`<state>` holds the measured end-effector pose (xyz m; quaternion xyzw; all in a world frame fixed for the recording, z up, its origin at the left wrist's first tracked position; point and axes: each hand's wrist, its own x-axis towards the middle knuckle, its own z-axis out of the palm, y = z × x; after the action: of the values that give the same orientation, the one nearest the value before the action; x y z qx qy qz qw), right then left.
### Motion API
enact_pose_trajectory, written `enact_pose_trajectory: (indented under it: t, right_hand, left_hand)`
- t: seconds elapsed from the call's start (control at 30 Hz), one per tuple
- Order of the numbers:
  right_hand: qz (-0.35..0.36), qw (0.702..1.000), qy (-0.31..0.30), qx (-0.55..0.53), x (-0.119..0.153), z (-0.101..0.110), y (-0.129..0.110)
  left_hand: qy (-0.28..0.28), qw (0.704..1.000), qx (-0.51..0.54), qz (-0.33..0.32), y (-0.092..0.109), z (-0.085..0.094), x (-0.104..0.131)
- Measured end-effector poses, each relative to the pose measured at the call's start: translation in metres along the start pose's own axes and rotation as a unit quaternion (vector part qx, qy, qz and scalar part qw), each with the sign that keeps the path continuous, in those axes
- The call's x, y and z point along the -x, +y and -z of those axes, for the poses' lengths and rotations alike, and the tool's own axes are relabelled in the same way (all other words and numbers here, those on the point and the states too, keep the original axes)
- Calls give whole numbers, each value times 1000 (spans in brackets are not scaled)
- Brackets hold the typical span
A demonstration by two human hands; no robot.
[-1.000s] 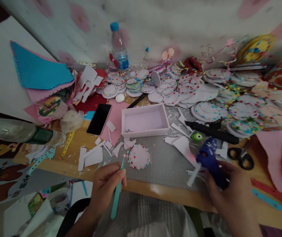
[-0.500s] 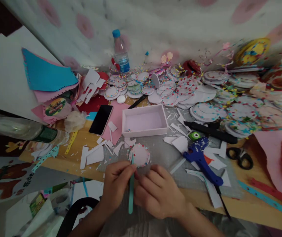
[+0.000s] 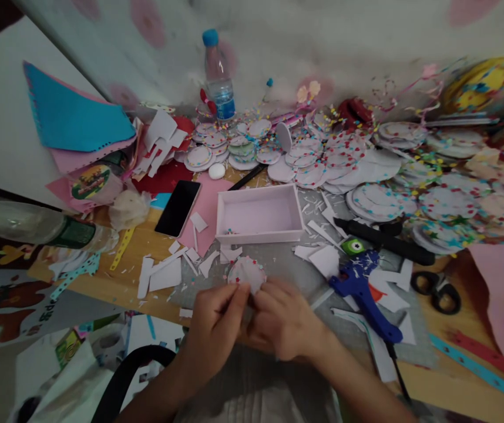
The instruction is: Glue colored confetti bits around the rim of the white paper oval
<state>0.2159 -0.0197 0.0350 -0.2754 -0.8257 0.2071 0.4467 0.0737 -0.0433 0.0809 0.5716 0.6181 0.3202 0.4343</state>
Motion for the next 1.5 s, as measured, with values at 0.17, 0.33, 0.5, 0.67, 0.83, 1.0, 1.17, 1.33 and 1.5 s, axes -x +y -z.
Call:
enact_pose_trajectory:
  t: [0.17,0.33,0.5,0.67,0.83,1.0,1.17,1.33,1.5]
  right_hand:
    - [-197,953,184,-135,11,5,11]
    - [-316,872,215,-305,11,6,8]
    - [-308,874,158,-342,13,1,2]
    - [-312,872,165,-339,16,-2,4]
    - [-326,868,172,-333,13,-2,5]
    - [-315,870,163,-343,10,-3,3]
    - [-312,875,156,-337,13,-7,4]
    - [-304,881,137,-337,17,-9,5]
    - [-296,898,122,-302,19,-8,4]
  left_hand:
    - [-81,992,66,66,-2,4,13]
    - [-47,967,156,198,-26,6,14]
    - [-61,940,226,248,-33,3,9]
    - [-32,926,282,248,-35,-7,8]
    - [20,928,285,240,-39,-5,5]
    - [23,931,274,239,-43,-3,4]
    - [22,932,264,246,-47,-6,6]
    - [17,936,257,241,-47,-6,6]
    - [10,936,257,241,-46,-5,5]
